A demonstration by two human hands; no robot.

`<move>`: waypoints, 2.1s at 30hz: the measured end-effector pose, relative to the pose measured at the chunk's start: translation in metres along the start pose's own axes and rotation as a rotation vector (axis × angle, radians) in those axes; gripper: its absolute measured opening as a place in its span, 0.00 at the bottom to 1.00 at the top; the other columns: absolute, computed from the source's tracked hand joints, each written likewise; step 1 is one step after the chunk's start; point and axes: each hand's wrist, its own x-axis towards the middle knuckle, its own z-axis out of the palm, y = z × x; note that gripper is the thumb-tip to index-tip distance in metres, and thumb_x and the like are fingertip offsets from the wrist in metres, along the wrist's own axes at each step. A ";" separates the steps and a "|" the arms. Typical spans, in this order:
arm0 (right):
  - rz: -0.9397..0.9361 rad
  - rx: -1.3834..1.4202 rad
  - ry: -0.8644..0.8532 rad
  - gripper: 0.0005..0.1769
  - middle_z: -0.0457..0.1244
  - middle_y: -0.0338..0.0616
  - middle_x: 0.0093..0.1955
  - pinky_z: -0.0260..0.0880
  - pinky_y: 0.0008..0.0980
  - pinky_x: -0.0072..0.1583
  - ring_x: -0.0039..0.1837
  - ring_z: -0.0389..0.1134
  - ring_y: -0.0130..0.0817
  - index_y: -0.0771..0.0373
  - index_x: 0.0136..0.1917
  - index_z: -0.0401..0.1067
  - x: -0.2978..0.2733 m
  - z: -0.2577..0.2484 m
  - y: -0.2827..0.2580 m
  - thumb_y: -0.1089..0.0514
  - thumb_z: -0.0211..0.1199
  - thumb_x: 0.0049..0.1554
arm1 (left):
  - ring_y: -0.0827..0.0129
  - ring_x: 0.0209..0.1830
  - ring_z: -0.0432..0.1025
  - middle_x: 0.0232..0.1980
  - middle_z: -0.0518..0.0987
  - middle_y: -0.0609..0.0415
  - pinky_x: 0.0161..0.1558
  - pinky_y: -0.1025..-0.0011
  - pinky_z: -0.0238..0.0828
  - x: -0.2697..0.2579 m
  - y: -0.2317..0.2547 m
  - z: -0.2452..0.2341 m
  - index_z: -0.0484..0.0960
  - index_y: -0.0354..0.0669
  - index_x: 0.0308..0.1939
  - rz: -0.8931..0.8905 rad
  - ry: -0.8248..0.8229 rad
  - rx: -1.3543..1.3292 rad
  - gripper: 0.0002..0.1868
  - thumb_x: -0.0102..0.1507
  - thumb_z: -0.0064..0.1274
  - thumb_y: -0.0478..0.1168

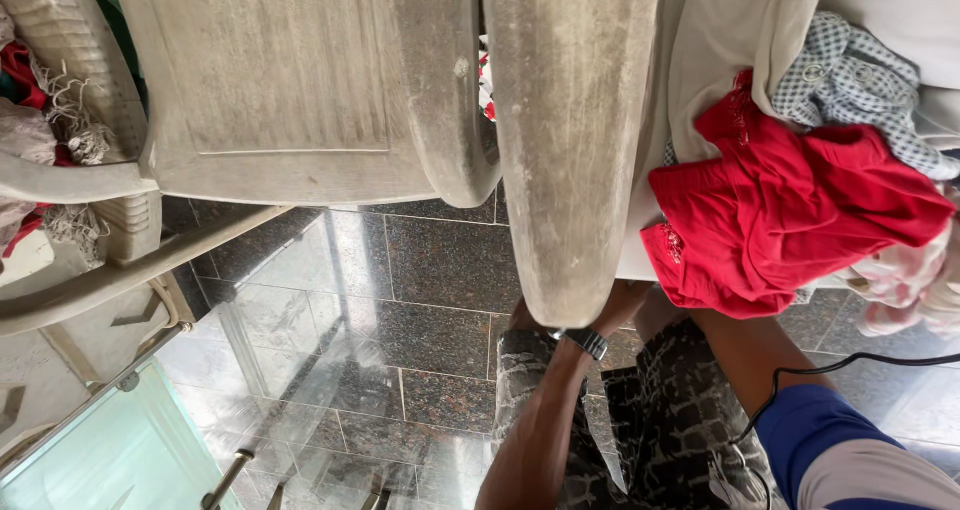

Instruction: The person sorts a pile of clothes by picking them up from chairs and placing them into different piles.

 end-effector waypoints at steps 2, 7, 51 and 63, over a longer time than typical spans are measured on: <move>0.013 0.004 -0.009 0.23 0.69 0.51 0.61 0.73 0.42 0.61 0.59 0.73 0.42 0.59 0.62 0.74 0.002 0.008 0.002 0.50 0.67 0.55 | 0.50 0.33 0.73 0.36 0.82 0.41 0.39 0.58 0.76 -0.004 0.006 -0.007 0.82 0.37 0.48 0.078 0.027 -0.028 0.21 0.71 0.50 0.54; 0.029 0.017 -0.014 0.21 0.70 0.50 0.60 0.73 0.41 0.60 0.57 0.73 0.42 0.58 0.60 0.76 -0.003 0.010 0.005 0.50 0.67 0.55 | 0.51 0.35 0.74 0.37 0.83 0.42 0.39 0.58 0.76 -0.008 0.011 -0.019 0.81 0.37 0.49 0.158 0.035 -0.059 0.20 0.71 0.51 0.53; -0.243 0.592 0.051 0.09 0.73 0.43 0.48 0.79 0.37 0.50 0.47 0.76 0.33 0.57 0.46 0.83 -0.422 -0.276 -0.095 0.54 0.72 0.52 | 0.44 0.73 0.54 0.75 0.56 0.37 0.68 0.50 0.60 -0.231 0.152 -0.031 0.47 0.48 0.80 0.503 0.052 0.455 0.66 0.45 0.75 0.43; -0.488 0.921 0.163 0.16 0.69 0.48 0.62 0.76 0.47 0.61 0.63 0.72 0.44 0.61 0.60 0.73 -0.528 -0.353 -0.135 0.55 0.62 0.60 | 0.45 0.36 0.80 0.38 0.84 0.35 0.41 0.48 0.71 -0.300 0.216 -0.118 0.81 0.33 0.54 0.269 0.237 0.083 0.20 0.66 0.60 0.46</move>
